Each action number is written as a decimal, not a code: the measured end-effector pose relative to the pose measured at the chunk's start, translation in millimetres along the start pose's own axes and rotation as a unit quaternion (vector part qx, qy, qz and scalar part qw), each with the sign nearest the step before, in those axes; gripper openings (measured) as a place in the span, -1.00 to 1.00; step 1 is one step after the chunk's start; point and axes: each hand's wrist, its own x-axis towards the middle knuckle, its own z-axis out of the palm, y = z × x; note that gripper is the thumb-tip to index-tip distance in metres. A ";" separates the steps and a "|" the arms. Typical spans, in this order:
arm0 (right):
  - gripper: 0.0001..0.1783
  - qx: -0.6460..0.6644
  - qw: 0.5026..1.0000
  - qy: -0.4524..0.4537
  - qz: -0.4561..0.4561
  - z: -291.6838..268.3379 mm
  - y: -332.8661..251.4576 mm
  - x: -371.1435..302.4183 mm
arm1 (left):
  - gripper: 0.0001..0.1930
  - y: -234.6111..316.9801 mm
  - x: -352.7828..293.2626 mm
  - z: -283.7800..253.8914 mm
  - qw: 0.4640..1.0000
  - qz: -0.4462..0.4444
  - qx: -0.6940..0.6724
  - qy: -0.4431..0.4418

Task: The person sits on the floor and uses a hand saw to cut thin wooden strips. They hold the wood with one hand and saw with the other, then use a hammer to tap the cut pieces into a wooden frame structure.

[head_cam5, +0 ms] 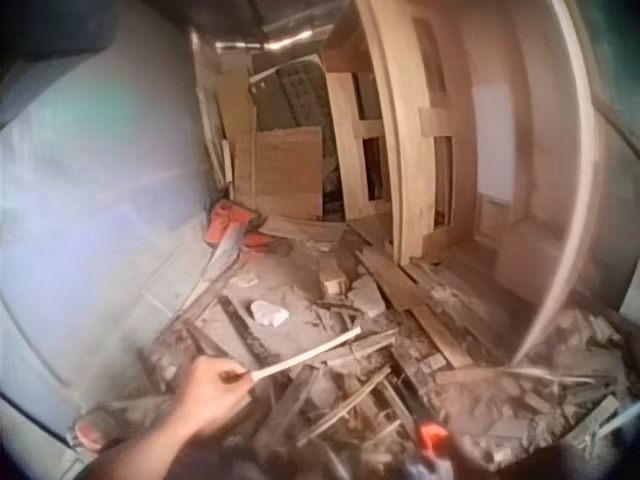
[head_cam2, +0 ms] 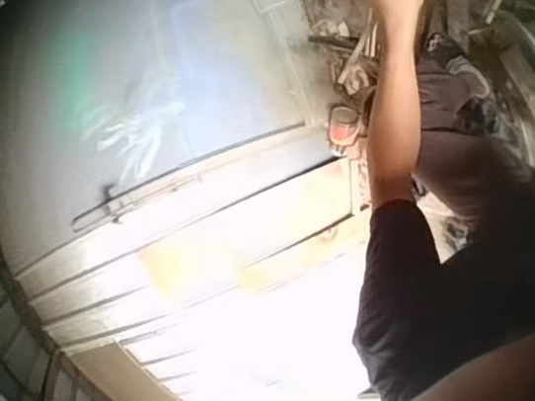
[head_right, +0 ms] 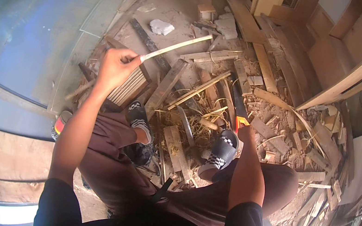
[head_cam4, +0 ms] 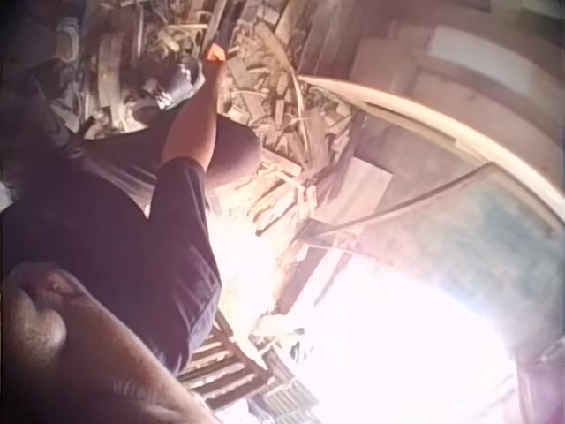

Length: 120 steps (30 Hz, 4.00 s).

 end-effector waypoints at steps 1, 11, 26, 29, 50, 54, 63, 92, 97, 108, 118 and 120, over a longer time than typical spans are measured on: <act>-0.55 0.056 0.998 0.030 -0.001 11.4 5.2 -12.9 | -0.77 -11.1 -7.8 4.6 1.000 -0.013 0.002 -0.006; -0.22 0.048 0.998 -0.050 0.006 88.9 110.4 -1.1 | -0.83 -65.8 2.4 55.9 0.996 -0.001 -0.062 -0.062; -0.16 0.045 0.999 0.012 -0.004 38.2 41.3 9.9 | -0.82 -64.5 -35.5 95.3 0.984 -0.045 -0.054 -0.164; -0.16 0.054 0.998 0.017 0.007 40.2 17.3 6.1 | -0.82 -63.8 -33.2 105.0 0.980 -0.048 -0.035 -0.188; -0.71 0.383 0.898 0.191 -0.101 -221.0 -70.4 5.6 | -0.80 -9.5 21.3 -5.3 0.991 0.053 -0.062 0.109; -0.70 0.410 0.845 0.264 -0.219 -285.2 -149.3 -46.8 | -0.78 -23.3 -22.0 -82.4 0.970 0.016 -0.063 0.234; -0.77 0.717 0.564 0.171 -0.373 -316.2 -292.0 -150.2 | -0.76 38.1 -125.8 -222.7 0.933 0.081 0.115 0.330; -0.76 0.686 0.562 0.107 -0.449 -293.6 -333.2 -268.0 | -0.79 -11.4 -190.2 -232.9 0.951 -0.009 -0.034 0.307; -0.74 0.690 0.554 0.128 -0.448 -292.9 -330.2 -293.4 | -0.83 -38.2 -159.7 -215.8 0.954 0.012 -0.043 0.295; -0.68 0.678 0.573 0.150 -0.435 -315.2 -377.5 -299.2 | -0.74 -168.5 -82.1 -160.7 0.962 -0.242 -0.037 0.117; -0.73 0.637 0.680 0.029 -0.362 -164.5 -450.2 -222.5 | -0.70 -315.8 -92.1 -71.6 0.934 -0.344 -0.036 0.092; -0.74 0.632 0.706 0.016 -0.319 -99.4 -459.4 -224.8 | -0.72 -325.7 -93.1 -56.3 0.930 -0.356 -0.058 0.077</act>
